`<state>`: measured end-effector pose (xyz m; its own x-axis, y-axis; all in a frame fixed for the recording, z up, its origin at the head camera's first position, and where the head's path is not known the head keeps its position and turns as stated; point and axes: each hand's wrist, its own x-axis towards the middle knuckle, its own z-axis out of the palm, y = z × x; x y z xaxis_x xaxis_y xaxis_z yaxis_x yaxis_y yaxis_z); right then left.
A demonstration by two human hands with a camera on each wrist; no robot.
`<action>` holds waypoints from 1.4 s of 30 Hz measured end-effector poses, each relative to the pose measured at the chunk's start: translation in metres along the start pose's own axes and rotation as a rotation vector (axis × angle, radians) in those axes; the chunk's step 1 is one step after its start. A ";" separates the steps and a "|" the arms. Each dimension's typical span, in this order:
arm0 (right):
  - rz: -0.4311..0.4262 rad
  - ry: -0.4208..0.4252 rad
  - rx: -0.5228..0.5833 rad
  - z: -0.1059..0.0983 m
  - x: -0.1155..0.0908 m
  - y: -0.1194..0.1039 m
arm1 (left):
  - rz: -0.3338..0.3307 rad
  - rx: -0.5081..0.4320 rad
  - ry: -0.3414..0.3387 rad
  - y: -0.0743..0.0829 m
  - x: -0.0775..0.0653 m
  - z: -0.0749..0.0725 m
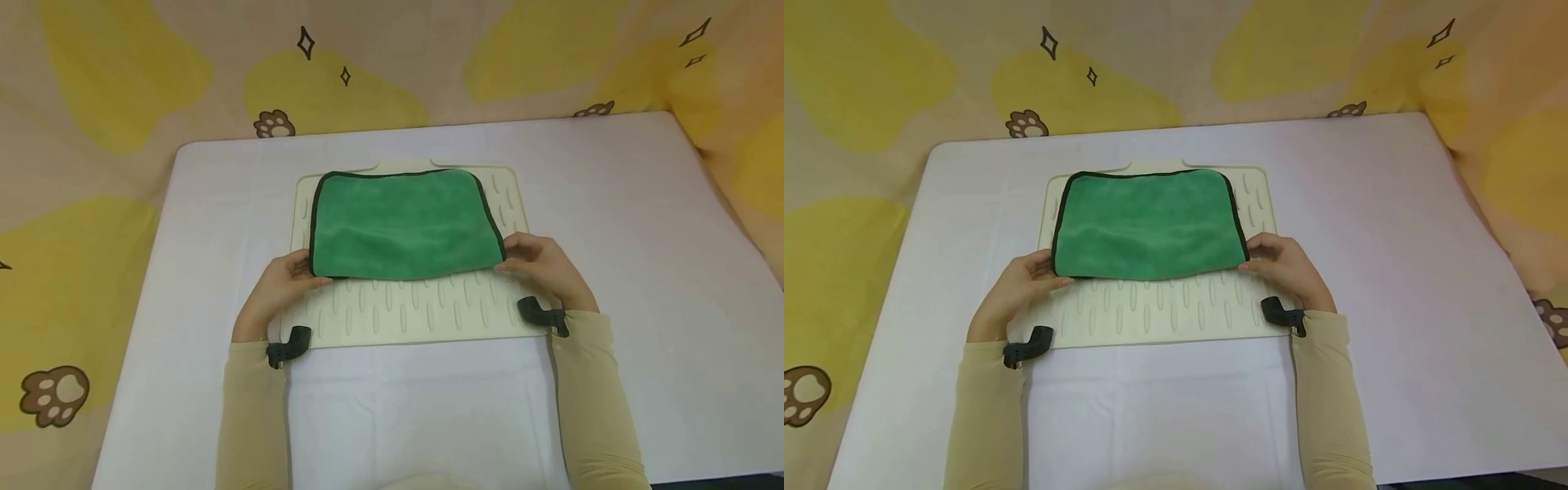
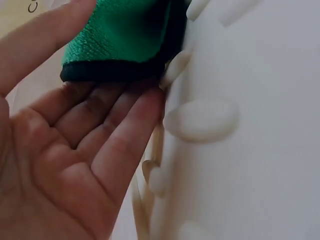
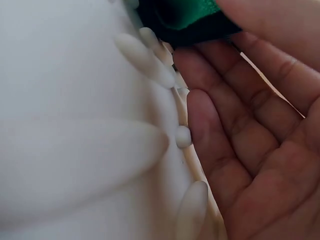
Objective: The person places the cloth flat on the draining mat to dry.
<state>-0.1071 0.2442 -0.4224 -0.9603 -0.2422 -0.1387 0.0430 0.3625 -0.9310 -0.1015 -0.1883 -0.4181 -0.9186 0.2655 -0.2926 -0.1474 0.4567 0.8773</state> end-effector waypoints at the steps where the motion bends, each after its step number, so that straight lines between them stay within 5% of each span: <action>1: -0.003 -0.004 0.010 0.000 0.000 0.001 | 0.004 -0.003 -0.003 -0.001 0.000 0.000; 12: -0.040 0.037 0.141 -0.001 -0.001 0.002 | 0.031 -0.061 0.087 -0.003 0.000 0.001; 21: -0.042 0.043 0.204 -0.002 -0.001 0.002 | 0.125 -0.300 0.098 -0.006 -0.003 -0.001; 42: -0.031 0.029 0.238 -0.004 -0.001 -0.002 | 0.092 -0.330 0.029 -0.007 -0.003 -0.003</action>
<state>-0.1074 0.2471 -0.4194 -0.9695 -0.2227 -0.1027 0.0742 0.1326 -0.9884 -0.0987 -0.1949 -0.4220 -0.9428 0.2667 -0.2000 -0.1701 0.1311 0.9767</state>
